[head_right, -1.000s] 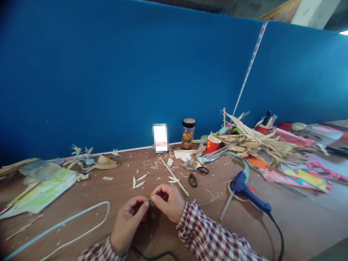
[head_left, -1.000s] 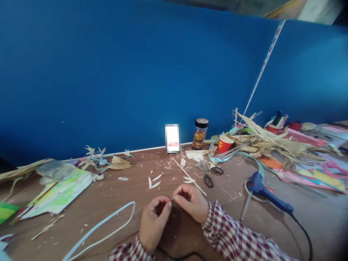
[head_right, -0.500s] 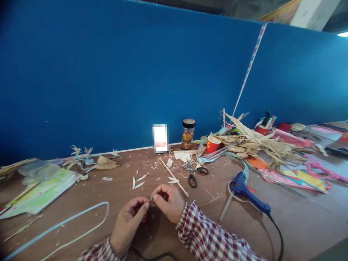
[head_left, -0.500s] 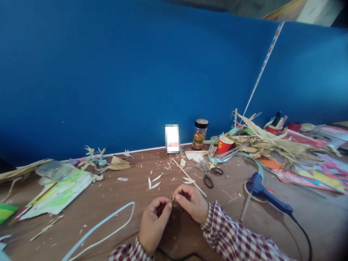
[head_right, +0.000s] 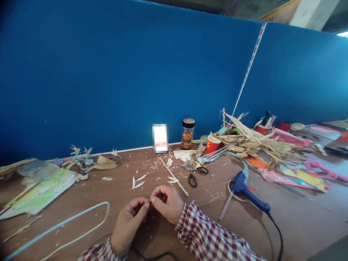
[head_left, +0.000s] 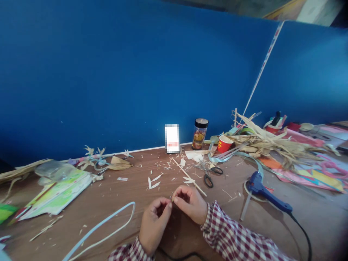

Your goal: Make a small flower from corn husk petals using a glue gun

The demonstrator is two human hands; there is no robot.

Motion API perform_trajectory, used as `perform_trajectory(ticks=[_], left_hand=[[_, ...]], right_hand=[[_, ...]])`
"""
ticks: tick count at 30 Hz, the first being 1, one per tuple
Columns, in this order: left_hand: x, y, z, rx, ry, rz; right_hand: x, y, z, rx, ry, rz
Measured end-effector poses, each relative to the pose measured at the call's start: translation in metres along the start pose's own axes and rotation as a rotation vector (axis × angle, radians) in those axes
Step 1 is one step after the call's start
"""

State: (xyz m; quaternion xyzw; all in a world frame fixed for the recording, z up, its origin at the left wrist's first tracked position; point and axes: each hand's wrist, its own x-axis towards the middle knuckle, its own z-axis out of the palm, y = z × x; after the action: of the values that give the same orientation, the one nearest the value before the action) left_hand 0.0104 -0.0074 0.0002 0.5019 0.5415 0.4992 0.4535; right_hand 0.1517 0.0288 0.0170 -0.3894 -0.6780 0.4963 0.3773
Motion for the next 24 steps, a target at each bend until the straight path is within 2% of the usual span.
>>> perform_trajectory(ticks=[17, 24], left_hand=[[0.0010, -0.0005, 0.0020, -0.017, -0.027, -0.034], [0.0009, -0.0001, -0.0006, 0.013, -0.006, 0.021]], right_hand=[[0.0001, 0.0033, 0.0022, -0.083, 0.029, -0.012], [-0.0005, -0.0003, 0.0023, -0.139, 0.045, -0.013]])
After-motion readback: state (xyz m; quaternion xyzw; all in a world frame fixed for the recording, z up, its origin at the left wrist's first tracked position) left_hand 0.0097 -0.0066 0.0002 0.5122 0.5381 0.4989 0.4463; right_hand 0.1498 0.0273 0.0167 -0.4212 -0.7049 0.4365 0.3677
